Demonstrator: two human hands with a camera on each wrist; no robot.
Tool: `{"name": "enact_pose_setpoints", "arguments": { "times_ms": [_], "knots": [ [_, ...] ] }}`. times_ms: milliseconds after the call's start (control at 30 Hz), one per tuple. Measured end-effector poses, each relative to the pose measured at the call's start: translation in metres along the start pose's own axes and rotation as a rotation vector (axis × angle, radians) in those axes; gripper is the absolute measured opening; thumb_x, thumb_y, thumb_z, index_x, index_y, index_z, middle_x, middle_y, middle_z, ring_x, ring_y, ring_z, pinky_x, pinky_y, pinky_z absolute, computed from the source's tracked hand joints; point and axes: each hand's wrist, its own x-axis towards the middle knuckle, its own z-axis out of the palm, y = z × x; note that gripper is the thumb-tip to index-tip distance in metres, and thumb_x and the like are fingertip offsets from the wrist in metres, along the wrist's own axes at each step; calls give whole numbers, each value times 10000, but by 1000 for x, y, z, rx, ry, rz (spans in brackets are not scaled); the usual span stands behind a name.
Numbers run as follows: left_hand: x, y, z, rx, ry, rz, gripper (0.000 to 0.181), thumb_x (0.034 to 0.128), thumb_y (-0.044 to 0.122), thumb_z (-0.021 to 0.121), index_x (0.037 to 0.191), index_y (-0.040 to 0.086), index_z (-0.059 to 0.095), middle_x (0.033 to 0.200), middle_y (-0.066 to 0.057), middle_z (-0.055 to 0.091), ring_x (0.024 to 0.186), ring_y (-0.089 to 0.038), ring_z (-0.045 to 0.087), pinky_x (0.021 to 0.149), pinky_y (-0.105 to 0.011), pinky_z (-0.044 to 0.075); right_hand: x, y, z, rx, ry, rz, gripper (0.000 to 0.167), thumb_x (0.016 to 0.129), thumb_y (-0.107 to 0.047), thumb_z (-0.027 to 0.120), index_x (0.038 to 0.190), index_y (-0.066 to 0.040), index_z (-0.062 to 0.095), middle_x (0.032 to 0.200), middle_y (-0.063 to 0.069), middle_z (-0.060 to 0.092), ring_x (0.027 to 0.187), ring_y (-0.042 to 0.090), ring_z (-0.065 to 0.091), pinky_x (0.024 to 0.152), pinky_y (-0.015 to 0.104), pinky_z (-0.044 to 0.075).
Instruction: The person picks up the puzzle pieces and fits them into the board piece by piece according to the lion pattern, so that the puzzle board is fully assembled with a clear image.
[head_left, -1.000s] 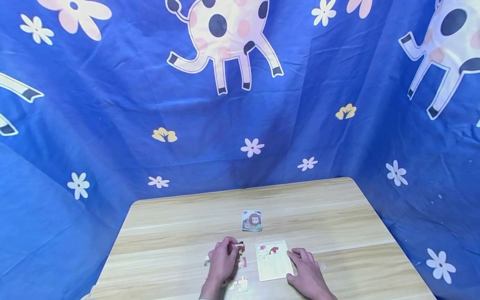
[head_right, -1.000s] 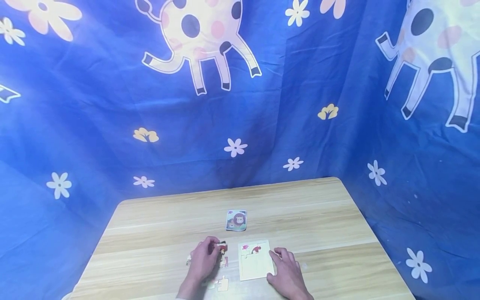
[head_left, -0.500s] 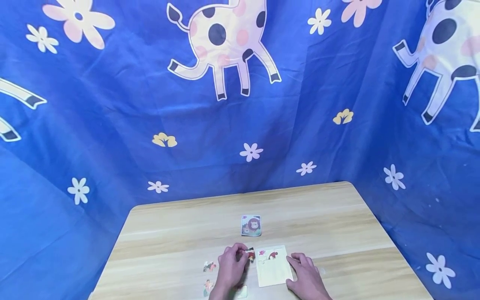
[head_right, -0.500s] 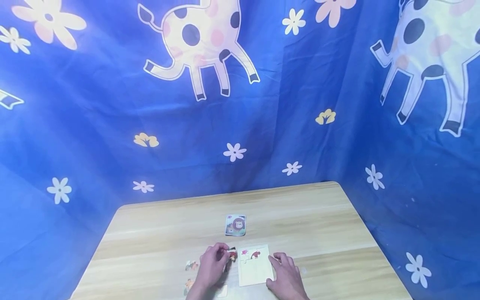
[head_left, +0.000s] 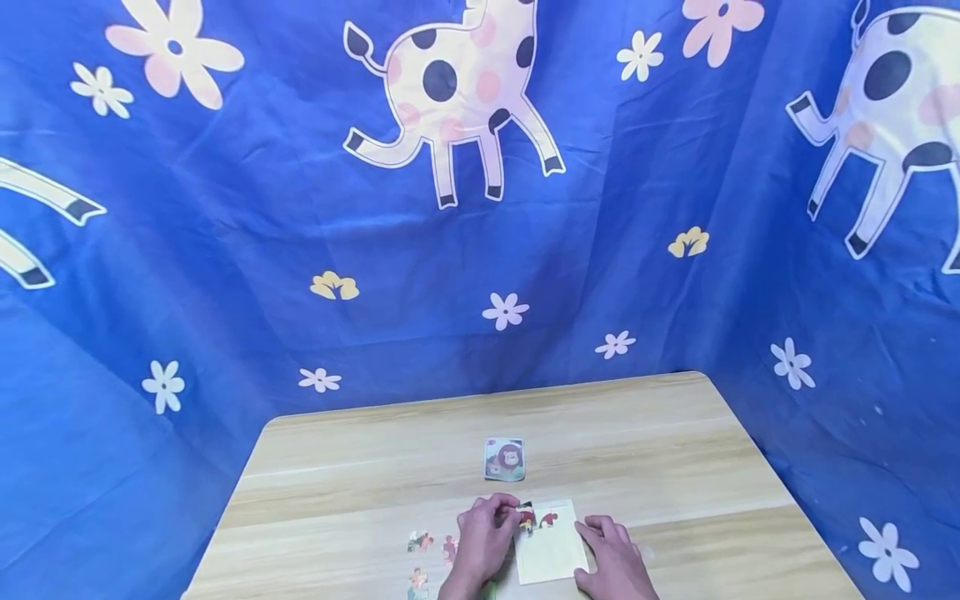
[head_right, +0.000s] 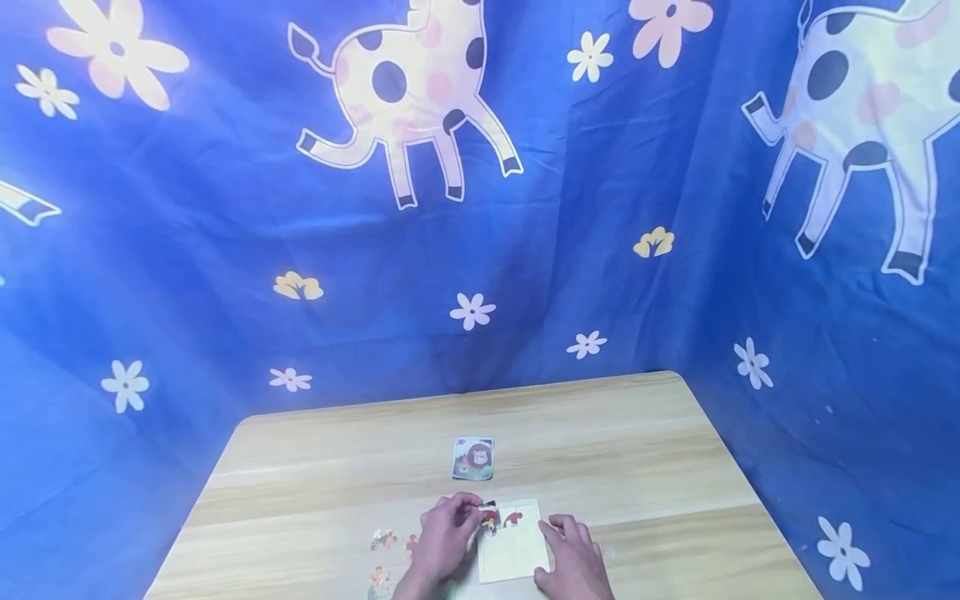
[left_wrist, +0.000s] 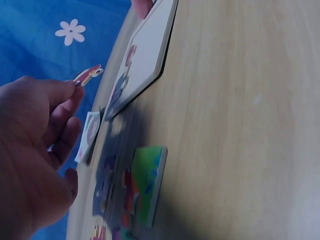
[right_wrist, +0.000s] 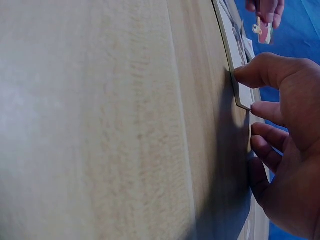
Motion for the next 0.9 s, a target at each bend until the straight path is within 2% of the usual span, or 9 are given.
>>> {"name": "enact_pose_setpoints", "arguments": {
  "times_ms": [167, 333, 500, 633, 800, 900],
  "knots": [
    [0, 4, 8, 17, -7, 18, 80, 834, 197, 701, 899, 244, 700, 734, 214, 634, 750, 31, 500, 868, -430, 290, -2, 1, -2, 18, -12, -13, 695, 619, -288, 774, 1275, -120, 617, 1284, 8, 533, 1155, 242, 490, 842, 415, 412],
    [1, 8, 12, -14, -8, 26, 90, 806, 172, 712, 872, 229, 693, 723, 185, 648, 741, 1, 505, 839, -409, 256, -1, 1, -4, 41, -36, -15, 694, 624, -284, 772, 1277, -112, 612, 1286, 24, 530, 1158, 268, 488, 834, 435, 415],
    [2, 10, 16, -34, -35, 28, 93, 803, 191, 731, 868, 236, 682, 724, 178, 644, 754, -43, 526, 850, -412, 254, 0, 2, -4, 49, -53, -11, 700, 628, -293, 782, 1280, -106, 608, 1289, 33, 527, 1160, 283, 488, 843, 477, 425],
    [2, 12, 20, -35, -50, 37, 97, 801, 210, 746, 875, 235, 689, 734, 177, 654, 764, -60, 544, 846, -401, 252, -1, 3, -2, 38, -40, -16, 701, 626, -303, 785, 1279, -112, 614, 1283, 24, 530, 1150, 269, 492, 831, 453, 425],
    [3, 15, 25, -33, -50, 43, 97, 790, 227, 758, 861, 245, 695, 733, 188, 661, 748, -13, 520, 841, -389, 249, 0, 4, -1, 28, -26, -25, 700, 624, -308, 784, 1277, -115, 617, 1278, 13, 533, 1127, 248, 495, 812, 418, 413],
    [3, 14, 30, -16, -33, 72, 100, 785, 235, 760, 856, 255, 693, 732, 190, 663, 735, -4, 505, 832, -389, 249, 1, 4, -2, 24, -22, -24, 696, 624, -306, 780, 1275, -117, 620, 1277, 9, 534, 1123, 240, 494, 809, 398, 404]
  ]
}}
